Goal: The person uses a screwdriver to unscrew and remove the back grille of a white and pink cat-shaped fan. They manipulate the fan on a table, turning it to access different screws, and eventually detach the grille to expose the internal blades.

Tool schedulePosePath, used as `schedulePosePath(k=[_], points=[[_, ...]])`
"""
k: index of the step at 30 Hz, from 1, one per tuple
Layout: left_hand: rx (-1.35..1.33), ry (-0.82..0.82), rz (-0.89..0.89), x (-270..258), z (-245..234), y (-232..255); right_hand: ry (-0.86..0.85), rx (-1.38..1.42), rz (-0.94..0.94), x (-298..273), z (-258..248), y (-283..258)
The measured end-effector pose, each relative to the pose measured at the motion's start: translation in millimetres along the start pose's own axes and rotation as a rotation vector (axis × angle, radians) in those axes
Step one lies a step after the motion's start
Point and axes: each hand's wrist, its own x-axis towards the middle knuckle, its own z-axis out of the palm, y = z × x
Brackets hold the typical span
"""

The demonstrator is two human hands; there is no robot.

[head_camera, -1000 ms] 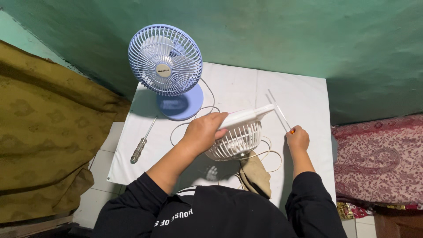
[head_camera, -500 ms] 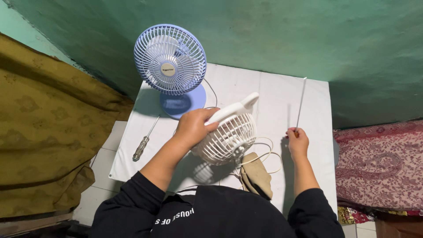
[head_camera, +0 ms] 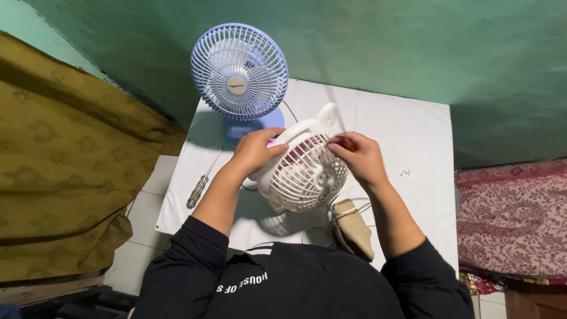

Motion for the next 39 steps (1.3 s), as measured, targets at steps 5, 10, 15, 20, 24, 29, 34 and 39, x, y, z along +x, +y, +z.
schedulePosePath(k=[5,10,15,20,24,29,34,39], points=[[-0.057,-0.009,-0.038,5,2,-4,-0.062,-0.417,-0.101,31,40,-7],[-0.108,-0.015,-0.005,13,3,-14,-0.016,-0.648,-0.242,42,57,-13],[-0.06,-0.008,0.001,19,3,-17,0.006,-0.662,-0.205,49,63,-17],[-0.137,-0.052,-0.097,25,0,-21,-0.016,-0.594,-0.151,59,64,-12],[-0.198,-0.07,-0.085,32,2,-29,0.009,-0.711,-0.222,58,66,-7],[-0.134,-0.031,-0.046,31,14,-26,0.038,-0.684,-0.135,50,57,-10],[-0.131,-0.012,-0.058,29,32,-13,0.07,-0.679,-0.149,44,45,-19],[-0.163,-0.029,-0.055,35,39,-16,0.055,-0.794,-0.153,47,40,-20]])
